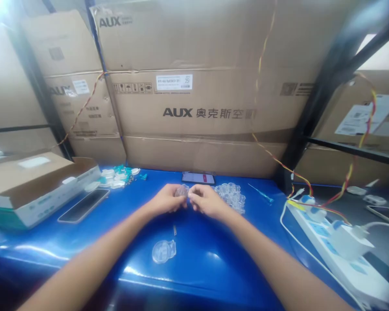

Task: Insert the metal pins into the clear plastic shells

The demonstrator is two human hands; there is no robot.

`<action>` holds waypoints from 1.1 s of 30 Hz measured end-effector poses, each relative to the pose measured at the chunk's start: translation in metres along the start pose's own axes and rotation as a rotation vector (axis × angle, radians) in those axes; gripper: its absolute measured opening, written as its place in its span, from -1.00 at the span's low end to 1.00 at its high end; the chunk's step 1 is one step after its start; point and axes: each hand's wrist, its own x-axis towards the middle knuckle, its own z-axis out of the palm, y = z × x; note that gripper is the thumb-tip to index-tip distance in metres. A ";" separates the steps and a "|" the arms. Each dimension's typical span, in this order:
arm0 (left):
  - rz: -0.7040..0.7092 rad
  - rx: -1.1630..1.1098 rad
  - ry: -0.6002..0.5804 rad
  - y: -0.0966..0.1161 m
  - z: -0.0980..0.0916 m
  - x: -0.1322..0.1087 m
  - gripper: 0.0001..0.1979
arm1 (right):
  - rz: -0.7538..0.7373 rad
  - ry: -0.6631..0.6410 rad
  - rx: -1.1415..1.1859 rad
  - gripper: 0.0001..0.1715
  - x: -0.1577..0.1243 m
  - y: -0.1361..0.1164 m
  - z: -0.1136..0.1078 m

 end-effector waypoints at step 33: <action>-0.010 -0.033 -0.111 0.009 -0.001 -0.006 -0.82 | -0.024 0.025 -0.009 -0.90 -0.001 0.000 0.000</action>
